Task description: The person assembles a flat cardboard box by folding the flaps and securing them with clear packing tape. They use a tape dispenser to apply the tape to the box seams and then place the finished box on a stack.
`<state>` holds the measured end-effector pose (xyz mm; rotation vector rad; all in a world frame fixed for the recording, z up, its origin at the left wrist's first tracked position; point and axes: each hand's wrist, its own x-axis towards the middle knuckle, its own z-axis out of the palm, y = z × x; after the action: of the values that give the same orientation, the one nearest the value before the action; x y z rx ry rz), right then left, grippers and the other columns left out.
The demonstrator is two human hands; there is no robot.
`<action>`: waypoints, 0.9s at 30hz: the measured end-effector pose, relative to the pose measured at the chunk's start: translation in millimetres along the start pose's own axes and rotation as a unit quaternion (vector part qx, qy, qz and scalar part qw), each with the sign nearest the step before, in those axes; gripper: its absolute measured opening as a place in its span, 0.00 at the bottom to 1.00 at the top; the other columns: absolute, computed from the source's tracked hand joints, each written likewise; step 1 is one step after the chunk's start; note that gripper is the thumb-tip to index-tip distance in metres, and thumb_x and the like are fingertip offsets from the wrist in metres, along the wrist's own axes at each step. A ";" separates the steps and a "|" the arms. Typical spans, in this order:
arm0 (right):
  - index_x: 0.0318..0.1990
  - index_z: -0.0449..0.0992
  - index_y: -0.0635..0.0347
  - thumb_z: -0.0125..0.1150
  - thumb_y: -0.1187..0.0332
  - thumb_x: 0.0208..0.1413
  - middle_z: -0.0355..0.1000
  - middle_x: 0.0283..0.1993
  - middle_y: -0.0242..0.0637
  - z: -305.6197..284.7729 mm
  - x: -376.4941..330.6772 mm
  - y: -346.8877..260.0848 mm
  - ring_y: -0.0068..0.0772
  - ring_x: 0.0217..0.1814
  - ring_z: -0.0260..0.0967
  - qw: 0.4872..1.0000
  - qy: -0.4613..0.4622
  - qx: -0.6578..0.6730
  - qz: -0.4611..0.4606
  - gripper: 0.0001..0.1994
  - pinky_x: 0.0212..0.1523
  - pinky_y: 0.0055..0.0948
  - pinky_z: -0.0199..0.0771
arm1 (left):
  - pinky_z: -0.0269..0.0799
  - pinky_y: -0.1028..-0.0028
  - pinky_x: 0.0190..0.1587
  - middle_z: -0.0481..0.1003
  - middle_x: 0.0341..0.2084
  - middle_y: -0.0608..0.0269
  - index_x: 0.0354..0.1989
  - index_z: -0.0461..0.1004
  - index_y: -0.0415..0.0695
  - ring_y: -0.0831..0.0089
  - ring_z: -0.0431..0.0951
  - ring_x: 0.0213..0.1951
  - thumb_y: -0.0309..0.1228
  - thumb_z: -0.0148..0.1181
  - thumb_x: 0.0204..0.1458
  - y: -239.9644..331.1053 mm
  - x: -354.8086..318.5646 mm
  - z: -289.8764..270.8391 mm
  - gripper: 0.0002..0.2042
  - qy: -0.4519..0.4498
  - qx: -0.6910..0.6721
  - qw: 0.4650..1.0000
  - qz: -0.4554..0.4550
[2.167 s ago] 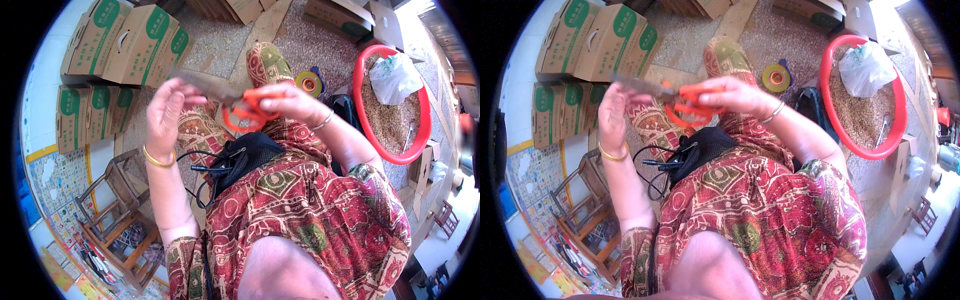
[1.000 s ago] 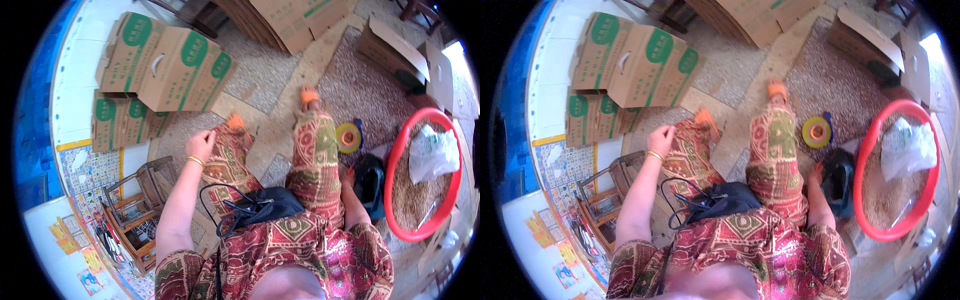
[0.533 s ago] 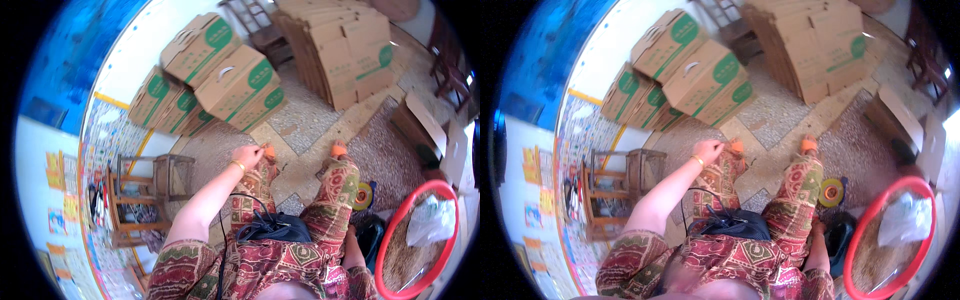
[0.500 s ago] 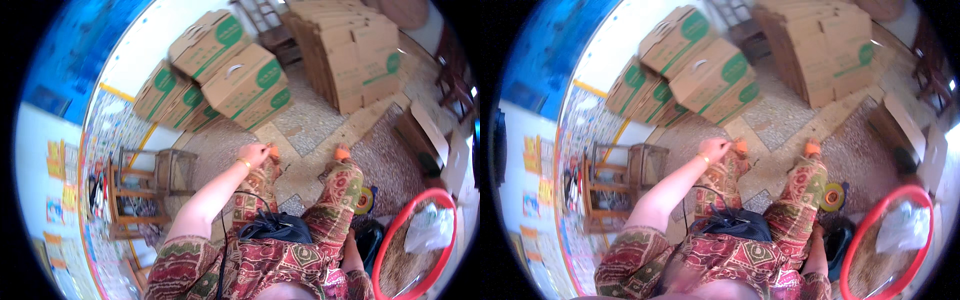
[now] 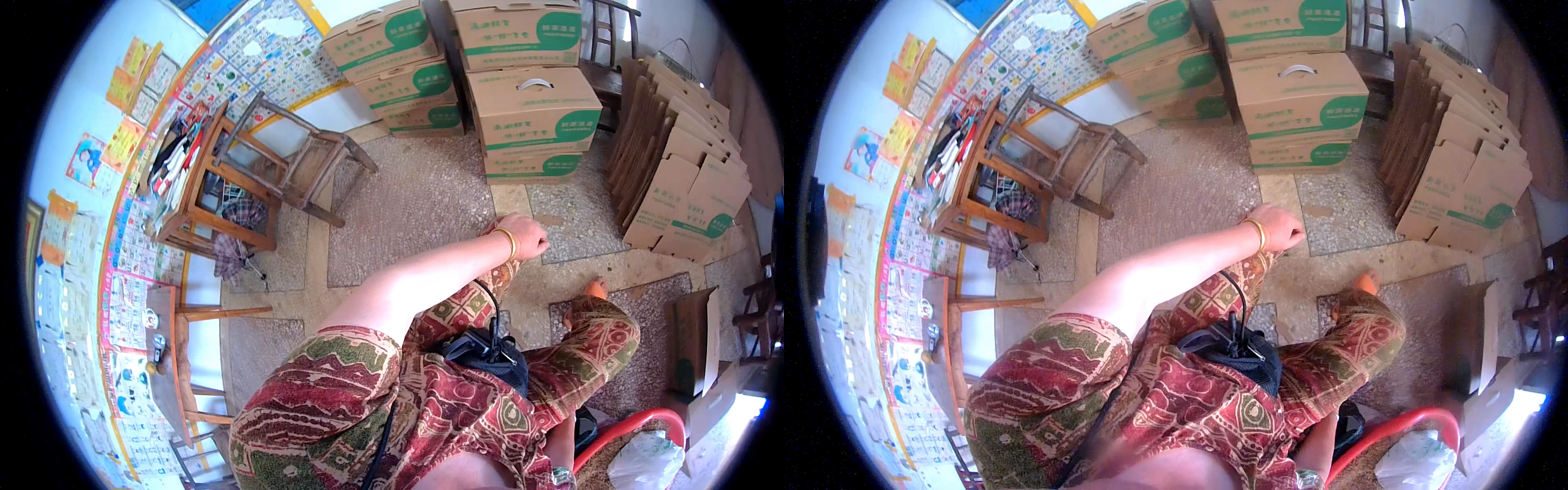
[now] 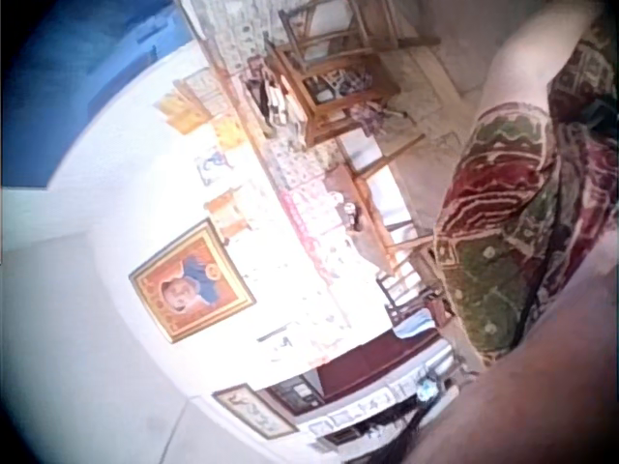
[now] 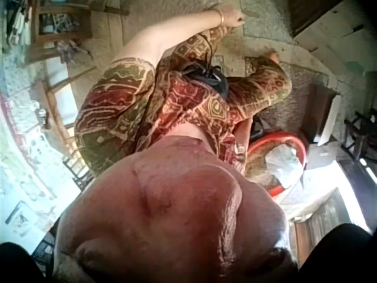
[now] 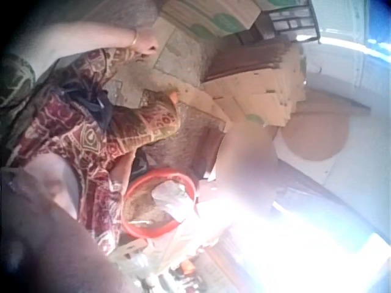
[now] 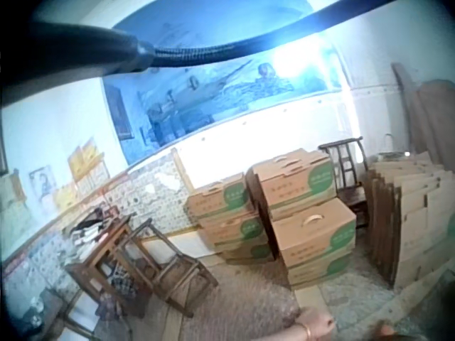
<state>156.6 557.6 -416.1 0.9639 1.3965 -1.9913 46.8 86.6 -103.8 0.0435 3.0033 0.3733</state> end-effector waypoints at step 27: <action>0.46 0.72 0.69 0.50 0.76 0.52 0.74 0.41 0.41 90.7 -37.2 -169.5 0.35 0.39 0.73 0.960 -0.047 -0.134 -0.241 0.13 0.40 0.31 0.76 | 0.70 0.59 0.35 0.75 0.22 0.60 0.17 0.75 0.48 0.58 0.75 0.31 0.40 0.56 0.46 -34.8 -9.8 34.2 0.12 0.177 -0.029 0.981 0.078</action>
<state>29.3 529.3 -270.0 0.4265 1.9216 -2.0632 60.0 60.7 -144.3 0.2322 3.3479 0.5360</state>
